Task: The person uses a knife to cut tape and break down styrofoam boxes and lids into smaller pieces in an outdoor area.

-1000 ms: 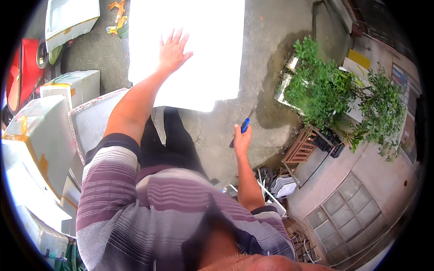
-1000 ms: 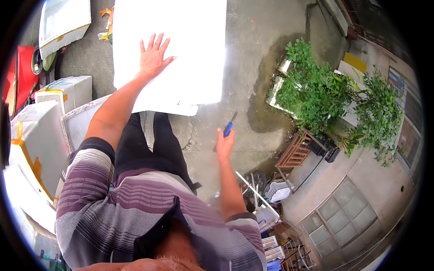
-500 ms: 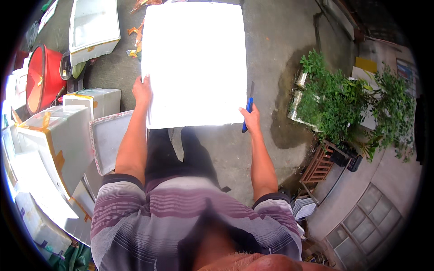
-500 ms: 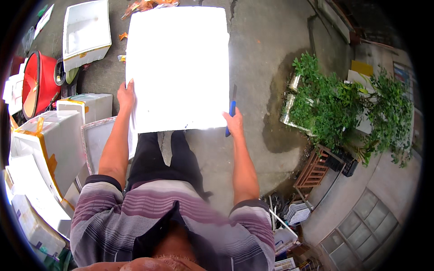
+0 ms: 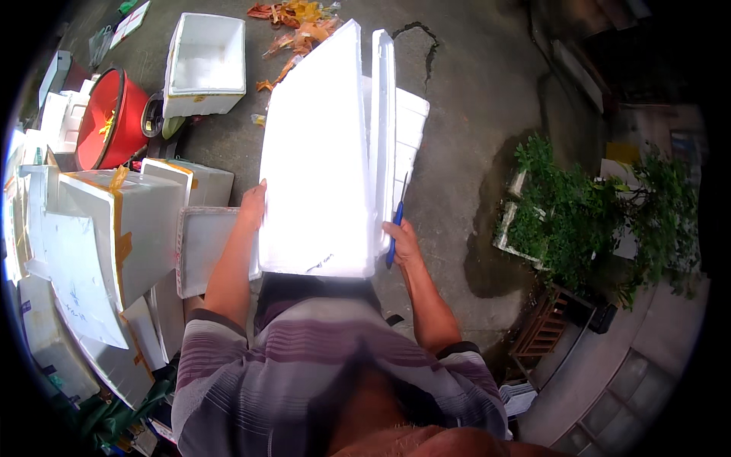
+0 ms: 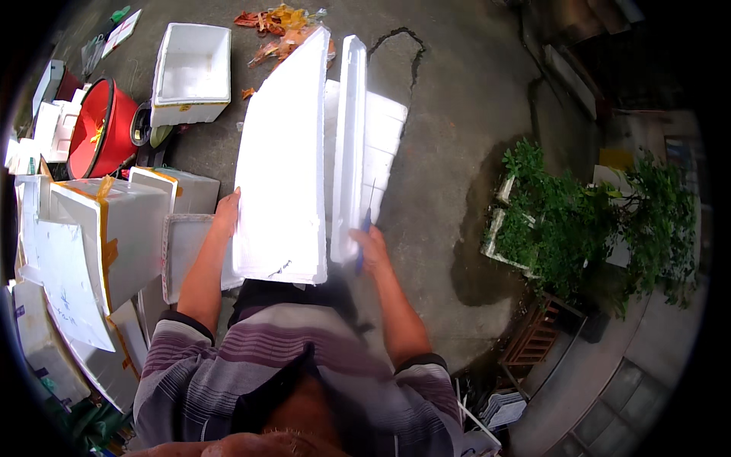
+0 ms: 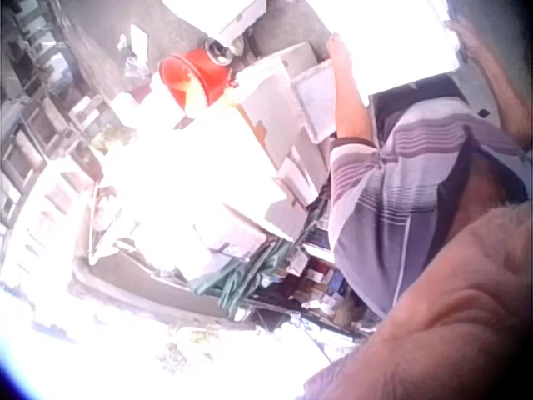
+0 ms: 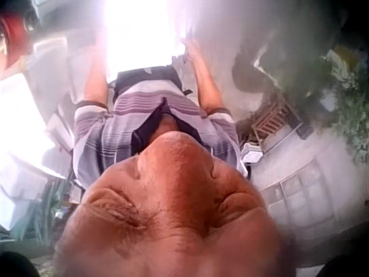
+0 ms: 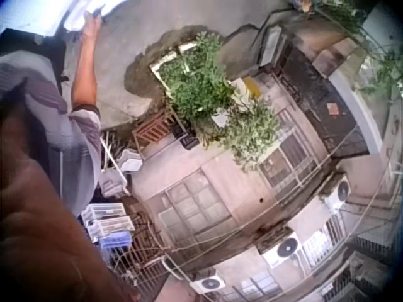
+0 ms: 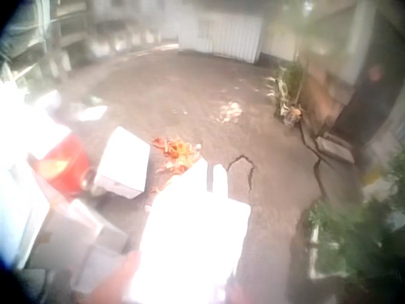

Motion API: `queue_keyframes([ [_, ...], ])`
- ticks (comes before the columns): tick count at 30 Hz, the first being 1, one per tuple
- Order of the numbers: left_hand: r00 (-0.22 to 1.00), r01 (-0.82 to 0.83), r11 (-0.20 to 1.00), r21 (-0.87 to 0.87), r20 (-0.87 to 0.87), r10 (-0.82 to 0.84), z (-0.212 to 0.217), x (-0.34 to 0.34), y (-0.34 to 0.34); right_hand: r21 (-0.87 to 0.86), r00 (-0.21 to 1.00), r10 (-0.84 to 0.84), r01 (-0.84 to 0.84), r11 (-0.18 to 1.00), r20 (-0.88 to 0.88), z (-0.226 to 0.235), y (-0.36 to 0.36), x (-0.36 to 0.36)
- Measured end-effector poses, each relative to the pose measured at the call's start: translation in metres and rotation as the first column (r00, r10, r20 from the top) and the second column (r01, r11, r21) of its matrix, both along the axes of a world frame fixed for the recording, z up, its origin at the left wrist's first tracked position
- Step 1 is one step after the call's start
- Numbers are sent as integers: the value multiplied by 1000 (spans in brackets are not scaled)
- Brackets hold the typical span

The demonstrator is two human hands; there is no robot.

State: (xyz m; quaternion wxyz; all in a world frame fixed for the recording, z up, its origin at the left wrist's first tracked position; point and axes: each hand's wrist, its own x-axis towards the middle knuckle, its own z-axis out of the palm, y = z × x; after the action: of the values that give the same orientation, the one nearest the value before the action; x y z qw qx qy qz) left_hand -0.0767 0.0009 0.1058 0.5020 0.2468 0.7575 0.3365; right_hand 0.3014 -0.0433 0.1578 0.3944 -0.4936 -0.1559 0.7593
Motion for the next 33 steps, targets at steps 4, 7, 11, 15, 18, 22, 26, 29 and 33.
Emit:
queue_keyframes([
  [4,952,-221,975,-38,209,224,5,-18,-21,98,862,84,-152,983,499,-20,41,-25],
  [7,965,-181,983,-25,188,183,16,-34,-24,132,763,170,-317,939,624,-44,74,-33],
  [11,928,-305,952,9,227,295,51,-11,-3,144,616,80,-306,941,784,-104,94,1],
  [15,918,-293,952,86,304,255,94,-19,14,120,485,4,-225,967,875,-55,69,24],
  [18,887,-322,930,179,401,230,101,-13,58,216,645,-132,-51,975,753,-11,62,39],
  [22,866,-342,891,299,469,175,124,43,101,476,764,-344,56,878,545,86,58,27],
  [26,825,-351,875,335,552,119,131,71,123,578,813,-451,179,796,369,139,60,29],
  [29,844,-401,798,451,520,130,116,101,133,647,855,-438,171,744,279,161,66,13],
  [33,857,-346,861,372,499,128,136,99,127,763,586,-586,-88,640,559,177,58,13],
])
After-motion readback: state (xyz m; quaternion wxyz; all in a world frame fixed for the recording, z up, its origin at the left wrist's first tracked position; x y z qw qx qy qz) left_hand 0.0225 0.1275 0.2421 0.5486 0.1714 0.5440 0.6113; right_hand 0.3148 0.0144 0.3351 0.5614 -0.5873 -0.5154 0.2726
